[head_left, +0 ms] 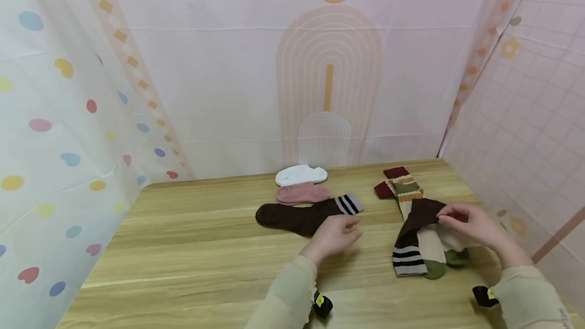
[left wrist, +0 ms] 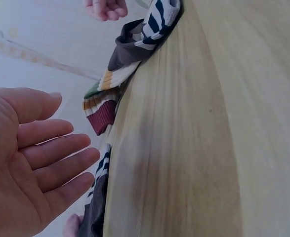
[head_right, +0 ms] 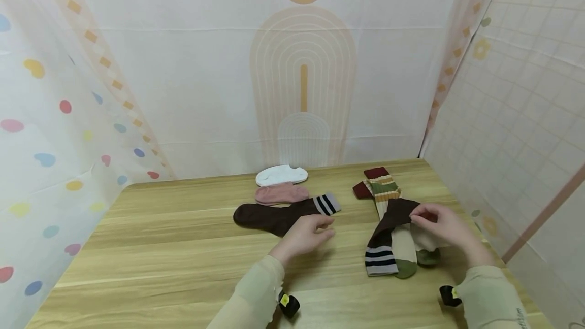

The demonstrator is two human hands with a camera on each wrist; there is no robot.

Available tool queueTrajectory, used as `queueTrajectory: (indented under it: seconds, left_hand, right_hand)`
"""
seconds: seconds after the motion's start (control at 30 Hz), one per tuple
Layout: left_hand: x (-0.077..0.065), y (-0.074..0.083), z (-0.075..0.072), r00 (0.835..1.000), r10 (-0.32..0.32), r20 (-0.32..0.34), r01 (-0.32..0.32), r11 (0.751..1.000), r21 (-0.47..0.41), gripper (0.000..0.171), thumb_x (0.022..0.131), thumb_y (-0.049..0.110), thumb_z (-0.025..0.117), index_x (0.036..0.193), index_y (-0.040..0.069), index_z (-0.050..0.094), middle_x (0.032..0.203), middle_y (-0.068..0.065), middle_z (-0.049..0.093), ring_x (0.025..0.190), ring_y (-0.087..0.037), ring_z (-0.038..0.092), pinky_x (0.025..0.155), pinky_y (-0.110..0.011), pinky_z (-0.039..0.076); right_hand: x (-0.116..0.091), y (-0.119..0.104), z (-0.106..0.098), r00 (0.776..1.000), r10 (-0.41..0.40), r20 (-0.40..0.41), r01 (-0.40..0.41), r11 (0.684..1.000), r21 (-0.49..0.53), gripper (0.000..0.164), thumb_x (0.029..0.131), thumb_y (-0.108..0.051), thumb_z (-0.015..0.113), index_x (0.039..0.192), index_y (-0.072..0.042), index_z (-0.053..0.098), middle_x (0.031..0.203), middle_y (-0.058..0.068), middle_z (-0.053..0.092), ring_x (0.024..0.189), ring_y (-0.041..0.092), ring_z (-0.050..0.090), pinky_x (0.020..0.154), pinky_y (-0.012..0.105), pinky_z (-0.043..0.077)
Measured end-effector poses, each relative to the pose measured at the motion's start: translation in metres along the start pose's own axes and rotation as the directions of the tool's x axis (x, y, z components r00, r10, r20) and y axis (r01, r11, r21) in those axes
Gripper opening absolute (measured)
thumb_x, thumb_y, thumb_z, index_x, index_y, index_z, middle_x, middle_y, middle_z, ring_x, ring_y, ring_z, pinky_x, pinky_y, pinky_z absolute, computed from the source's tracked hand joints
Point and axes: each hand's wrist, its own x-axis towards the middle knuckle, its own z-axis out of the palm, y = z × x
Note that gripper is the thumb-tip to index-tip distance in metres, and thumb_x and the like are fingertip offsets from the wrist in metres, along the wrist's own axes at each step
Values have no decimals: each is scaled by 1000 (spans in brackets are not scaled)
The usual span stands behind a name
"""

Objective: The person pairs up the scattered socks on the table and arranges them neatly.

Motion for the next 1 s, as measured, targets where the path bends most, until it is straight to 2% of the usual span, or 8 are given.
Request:
queueTrajectory:
  seconds: [0.2, 0.3, 0.4, 0.5, 0.63, 0.8, 0.87, 1.0]
  left_hand:
    - [3, 3, -1, 1000, 0, -16, 0, 1000, 0, 33, 89, 20, 61, 118, 4, 62, 112, -4, 64, 100, -13, 59, 84, -22, 46]
    - [6, 3, 1, 1000, 0, -24, 0, 1000, 2, 32, 89, 20, 61, 117, 4, 63, 111, -3, 65, 98, -12, 60, 83, -21, 46]
    - [8, 3, 4, 1000, -13, -17, 13, 1000, -6, 32, 90, 21, 61, 117, 4, 63, 111, -3, 65, 98, -12, 60, 83, -21, 46]
    - [8, 2, 6, 999, -38, 1, 38, 999, -29, 34, 90, 22, 60, 120, 6, 62, 114, -2, 63, 101, -12, 59, 84, -22, 46]
    - [7, 1, 7, 999, -49, 13, 50, 998, -46, 34, 91, 22, 59, 121, 6, 61, 117, -1, 62, 103, -10, 58, 86, -22, 45]
    - [5, 0, 8, 999, -45, 14, 45, 997, -60, 35, 91, 21, 60, 122, 5, 61, 117, -2, 62, 101, -10, 59, 84, -20, 45]
    - [5, -1, 9, 999, -42, 12, 43, 997, -62, 35, 90, 20, 60, 121, 5, 61, 117, -2, 62, 100, -10, 59, 83, -20, 46]
    - [5, -2, 9, 999, -36, 7, 37, 998, -54, 34, 90, 20, 61, 121, 5, 61, 115, -2, 63, 99, -10, 60, 82, -19, 46]
  right_hand:
    - [-4, 6, -6, 996, 86, 1, -85, 994, -68, 11, 90, -14, 61, 89, -4, 65, 78, 4, 63, 67, 3, 53, 57, 23, 44]
    - [-4, 7, -6, 982, 182, 43, -178, 980, -92, 18, 92, -20, 58, 84, -5, 64, 72, 2, 60, 62, 6, 51, 54, 24, 43]
    - [-4, 5, -1, 941, 309, 141, -308, 951, -27, 27, 94, -24, 55, 81, -1, 62, 68, 3, 58, 59, 12, 53, 53, 28, 46]
    - [-1, 0, 9, 899, 388, 205, -401, 916, 28, 33, 95, -27, 53, 83, 2, 63, 69, 4, 59, 61, 16, 57, 53, 30, 49]
    - [5, -5, 21, 863, 469, 189, -483, 875, 32, 43, 93, -39, 53, 87, 2, 66, 71, 3, 64, 62, 16, 60, 53, 31, 49]
    - [11, -5, 29, 790, 594, 151, -612, 779, 139, 58, 92, -48, 50, 96, 9, 60, 70, 3, 65, 61, 15, 63, 53, 30, 51]
    - [13, -3, 30, 772, 618, 147, -635, 748, 191, 56, 92, -46, 49, 97, 9, 58, 69, 2, 65, 60, 13, 63, 52, 29, 51]
    - [15, 0, 31, 755, 637, 159, -650, 693, 312, 45, 94, -36, 50, 94, 8, 59, 67, 1, 66, 59, 11, 63, 51, 25, 51]
